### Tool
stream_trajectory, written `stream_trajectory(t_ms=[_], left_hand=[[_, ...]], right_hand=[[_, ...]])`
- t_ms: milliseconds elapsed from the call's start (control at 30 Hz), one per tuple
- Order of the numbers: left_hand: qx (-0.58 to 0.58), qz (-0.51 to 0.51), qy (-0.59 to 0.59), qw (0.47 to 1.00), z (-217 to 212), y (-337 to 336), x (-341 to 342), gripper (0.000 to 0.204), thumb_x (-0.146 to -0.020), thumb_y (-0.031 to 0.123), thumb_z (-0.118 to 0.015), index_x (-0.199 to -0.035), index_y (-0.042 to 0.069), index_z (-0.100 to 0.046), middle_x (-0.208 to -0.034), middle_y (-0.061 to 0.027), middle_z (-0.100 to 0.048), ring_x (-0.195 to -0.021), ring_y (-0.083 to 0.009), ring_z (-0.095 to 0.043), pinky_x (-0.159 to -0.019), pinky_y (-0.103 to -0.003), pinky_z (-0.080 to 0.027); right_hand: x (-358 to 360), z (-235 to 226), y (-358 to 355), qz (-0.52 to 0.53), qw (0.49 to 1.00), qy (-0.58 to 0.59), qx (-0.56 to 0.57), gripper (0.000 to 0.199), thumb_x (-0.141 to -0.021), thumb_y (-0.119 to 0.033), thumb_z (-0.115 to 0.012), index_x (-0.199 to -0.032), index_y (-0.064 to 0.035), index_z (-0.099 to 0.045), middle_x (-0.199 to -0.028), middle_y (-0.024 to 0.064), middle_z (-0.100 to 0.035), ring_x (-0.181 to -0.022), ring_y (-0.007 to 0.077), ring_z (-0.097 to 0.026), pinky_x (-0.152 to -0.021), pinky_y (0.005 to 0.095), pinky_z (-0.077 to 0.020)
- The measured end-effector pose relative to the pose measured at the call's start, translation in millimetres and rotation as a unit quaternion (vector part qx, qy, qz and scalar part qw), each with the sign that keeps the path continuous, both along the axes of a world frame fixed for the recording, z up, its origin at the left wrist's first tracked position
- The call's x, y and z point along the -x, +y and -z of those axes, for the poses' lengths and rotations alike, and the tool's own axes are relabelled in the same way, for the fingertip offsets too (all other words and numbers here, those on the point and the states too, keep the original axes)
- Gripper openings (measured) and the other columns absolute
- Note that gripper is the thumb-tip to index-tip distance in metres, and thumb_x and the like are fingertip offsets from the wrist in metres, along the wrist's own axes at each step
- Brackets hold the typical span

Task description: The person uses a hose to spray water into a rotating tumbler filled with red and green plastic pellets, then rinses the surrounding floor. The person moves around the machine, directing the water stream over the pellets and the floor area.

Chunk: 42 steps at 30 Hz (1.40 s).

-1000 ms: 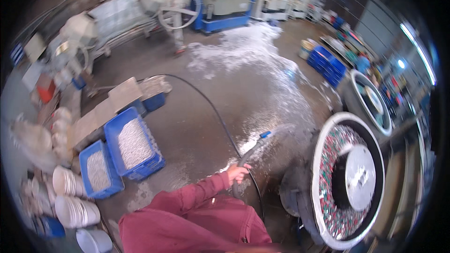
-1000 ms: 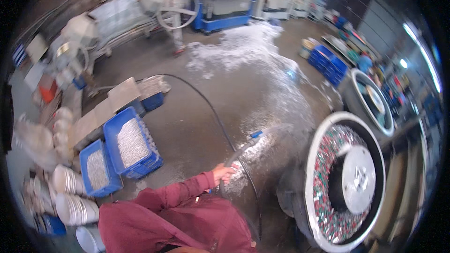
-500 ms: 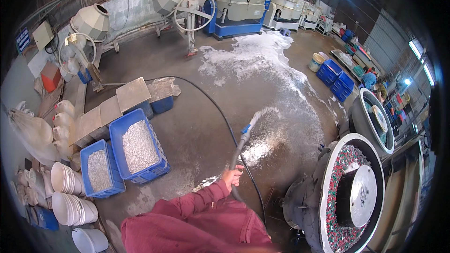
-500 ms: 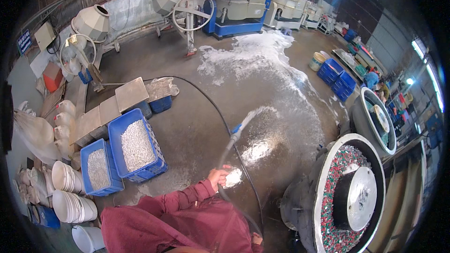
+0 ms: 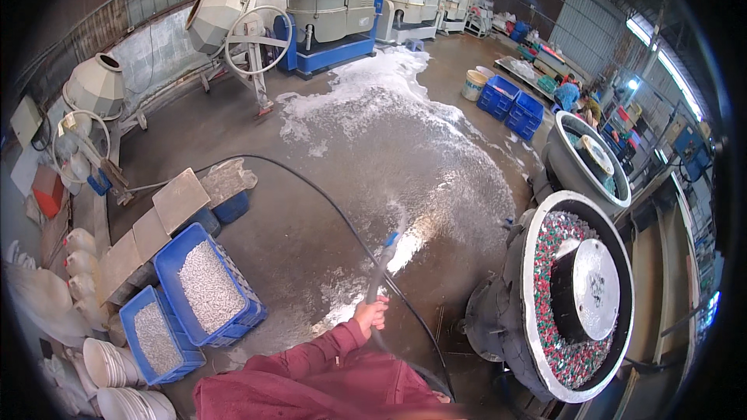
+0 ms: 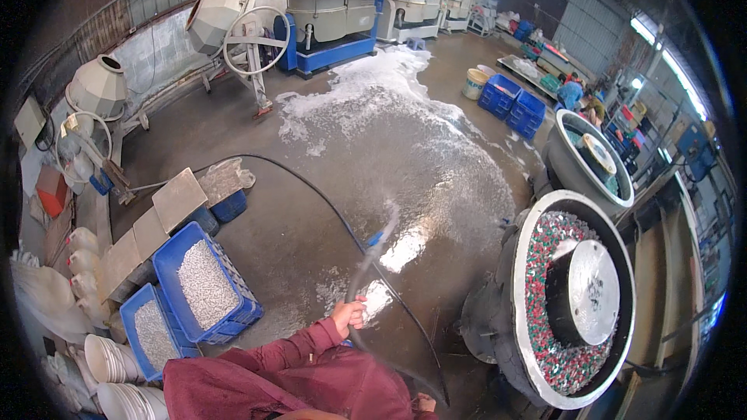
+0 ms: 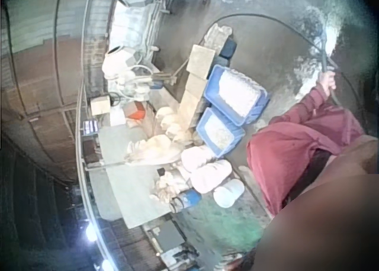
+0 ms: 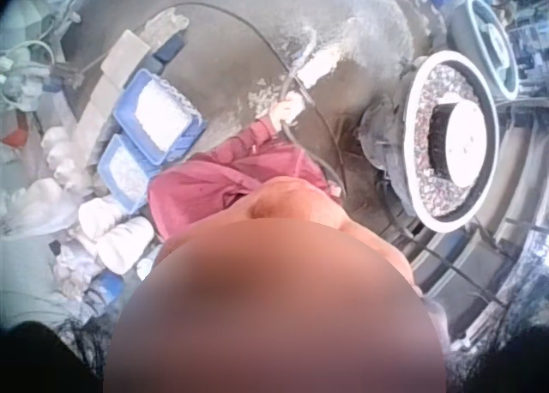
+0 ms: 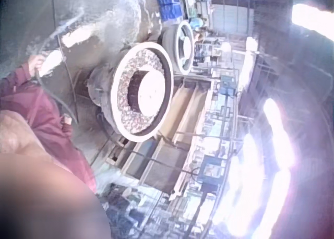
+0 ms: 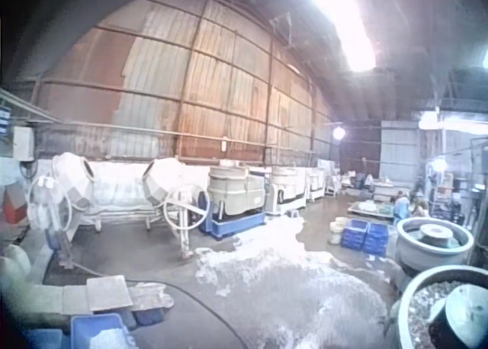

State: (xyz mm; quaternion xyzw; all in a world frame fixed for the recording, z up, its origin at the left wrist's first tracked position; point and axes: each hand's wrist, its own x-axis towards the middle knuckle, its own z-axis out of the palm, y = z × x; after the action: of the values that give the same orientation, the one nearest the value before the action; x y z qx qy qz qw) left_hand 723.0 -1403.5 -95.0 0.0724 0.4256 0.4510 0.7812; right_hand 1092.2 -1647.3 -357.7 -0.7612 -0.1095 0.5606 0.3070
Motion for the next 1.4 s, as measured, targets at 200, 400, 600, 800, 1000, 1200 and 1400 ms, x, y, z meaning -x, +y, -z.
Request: stream_trajectory(t_ms=[200, 400, 600, 800, 1000, 1200, 1400], left_hand=[[-0.036, 0.027, 0.04, 0.998, -19.9, 10.1, -1.9, 0.018, -0.08, 0.0, -0.052, -0.096, 0.007, -0.049, -0.05, 0.0062, -0.029, -0.036, -0.0057, -0.027, -0.037, -0.025, -0.027], [-0.028, -0.006, 0.008, 1.0, -18.8, 15.2, 18.4, 0.021, -0.079, -0.001, -0.052, -0.098, 0.007, -0.049, -0.049, 0.0062, -0.03, -0.035, -0.0066, -0.026, -0.037, -0.026, -0.026], [-0.022, -0.019, 0.024, 0.999, -5.2, 23.6, 28.2, 0.018, -0.08, 0.002, -0.05, -0.096, 0.011, -0.048, -0.051, 0.0069, -0.028, -0.039, -0.006, -0.026, -0.041, -0.026, -0.027], [0.024, -0.061, 0.005, 0.998, 12.7, 23.6, 32.6, 0.018, -0.08, 0.001, -0.05, -0.096, 0.008, -0.047, -0.051, 0.0061, -0.03, -0.039, -0.0073, -0.028, -0.042, -0.027, -0.03], [0.017, -0.034, -0.015, 0.999, 9.4, 15.9, 21.0, 0.018, -0.08, 0.0, -0.05, -0.096, 0.008, -0.046, -0.052, 0.0057, -0.031, -0.039, -0.007, -0.028, -0.041, -0.027, -0.03], [-0.011, 0.05, -0.008, 0.999, -1.6, 10.6, -25.7, 0.015, -0.081, 0.002, -0.053, -0.093, 0.009, -0.047, -0.053, 0.0054, -0.032, -0.04, -0.006, -0.03, -0.041, -0.025, -0.03], [-0.006, 0.109, 0.014, 0.994, -4.5, 2.7, -75.3, 0.014, -0.082, 0.003, -0.054, -0.092, 0.01, -0.047, -0.053, 0.0053, -0.033, -0.041, -0.006, -0.031, -0.041, -0.025, -0.03]], right_hand=[[30.6, -12.8, -3.8, 0.034, 0.997, -0.043, 0.047, 0.015, -0.082, -0.002, -0.048, -0.087, -0.0006, -0.062, -0.062, 0.0086, -0.058, -0.047, 0.0176, -0.054, -0.041, 0.032, -0.0417], [17.2, 75.1, -8.3, 0.034, 0.999, -0.036, 0.02, 0.015, -0.081, -0.002, -0.048, -0.087, 0.0001, -0.062, -0.062, 0.0083, -0.058, -0.047, 0.0174, -0.053, -0.041, 0.0318, -0.0411], [2.0, 121.9, -28.5, -0.017, 0.994, -0.086, -0.071, 0.015, -0.081, -0.002, -0.048, -0.086, 0.0009, -0.062, -0.062, 0.008, -0.058, -0.047, 0.0171, -0.052, -0.041, 0.0316, -0.0406], [0.2, 46.3, 17.8, 0.038, 0.999, -0.014, -0.014, 0.019, -0.08, 0.0, -0.045, -0.09, 0.0021, -0.061, -0.062, 0.0091, -0.059, -0.048, 0.0176, -0.054, -0.042, 0.0314, -0.0413], [14.3, -14.2, 33.5, 0.046, 0.999, -0.008, -0.02, 0.023, -0.08, 0.001, -0.042, -0.096, 0.0022, -0.059, -0.065, 0.011, -0.06, -0.05, 0.0186, -0.056, -0.044, 0.0315, -0.044], [-17.0, 26.3, -9.7, 0.048, 0.999, -0.009, -0.017, 0.027, -0.081, 0.002, -0.039, -0.101, 0.0024, -0.057, -0.067, 0.0129, -0.062, -0.052, 0.0197, -0.058, -0.046, 0.0315, -0.0467], [-45.6, 77.6, -61.5, 0.051, 0.999, -0.004, -0.01, 0.03, -0.081, 0.002, -0.037, -0.105, 0.0023, -0.055, -0.069, 0.0141, -0.063, -0.053, 0.0204, -0.059, -0.047, 0.0317, -0.0485]])
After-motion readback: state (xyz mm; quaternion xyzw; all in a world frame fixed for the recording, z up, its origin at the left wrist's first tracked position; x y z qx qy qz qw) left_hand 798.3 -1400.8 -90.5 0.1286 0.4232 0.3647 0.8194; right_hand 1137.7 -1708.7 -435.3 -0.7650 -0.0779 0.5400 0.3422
